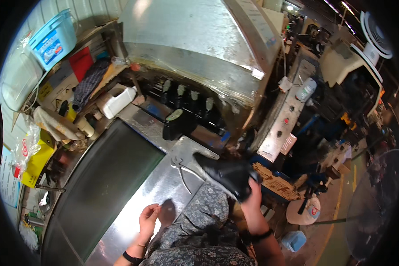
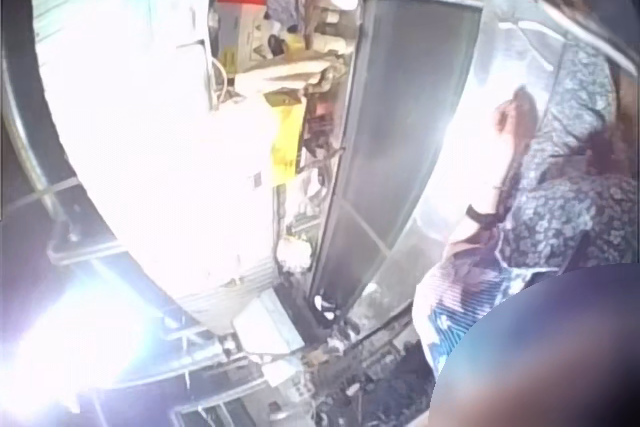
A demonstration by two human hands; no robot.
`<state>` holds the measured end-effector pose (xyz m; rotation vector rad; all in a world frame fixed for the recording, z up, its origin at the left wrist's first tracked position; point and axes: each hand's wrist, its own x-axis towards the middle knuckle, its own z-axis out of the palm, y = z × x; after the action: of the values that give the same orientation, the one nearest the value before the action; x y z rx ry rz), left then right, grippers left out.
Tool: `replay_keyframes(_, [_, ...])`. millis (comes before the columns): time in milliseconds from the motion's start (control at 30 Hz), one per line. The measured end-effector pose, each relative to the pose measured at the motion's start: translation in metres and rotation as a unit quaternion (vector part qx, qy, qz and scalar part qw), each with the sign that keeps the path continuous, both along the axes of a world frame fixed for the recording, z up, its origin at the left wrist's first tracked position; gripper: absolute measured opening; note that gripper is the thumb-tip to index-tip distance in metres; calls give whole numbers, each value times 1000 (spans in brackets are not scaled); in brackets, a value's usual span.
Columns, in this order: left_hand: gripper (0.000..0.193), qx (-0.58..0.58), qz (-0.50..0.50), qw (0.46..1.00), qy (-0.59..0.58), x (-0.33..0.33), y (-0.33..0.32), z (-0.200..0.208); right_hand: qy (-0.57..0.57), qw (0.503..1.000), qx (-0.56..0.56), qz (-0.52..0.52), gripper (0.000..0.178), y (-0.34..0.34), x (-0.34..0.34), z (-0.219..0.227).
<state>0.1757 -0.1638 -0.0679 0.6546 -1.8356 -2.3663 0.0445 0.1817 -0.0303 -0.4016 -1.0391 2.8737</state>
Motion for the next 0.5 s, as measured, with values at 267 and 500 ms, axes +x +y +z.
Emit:
replay_keyframes(267, [12,9,-28,995,-93,23,21,6,115,694,707,66,79,-164,-189,-77])
replay_keyframes(500, [29,-326,-456,772,299,-29,55,-25,269,775,473,323,20,-117,-18,-68])
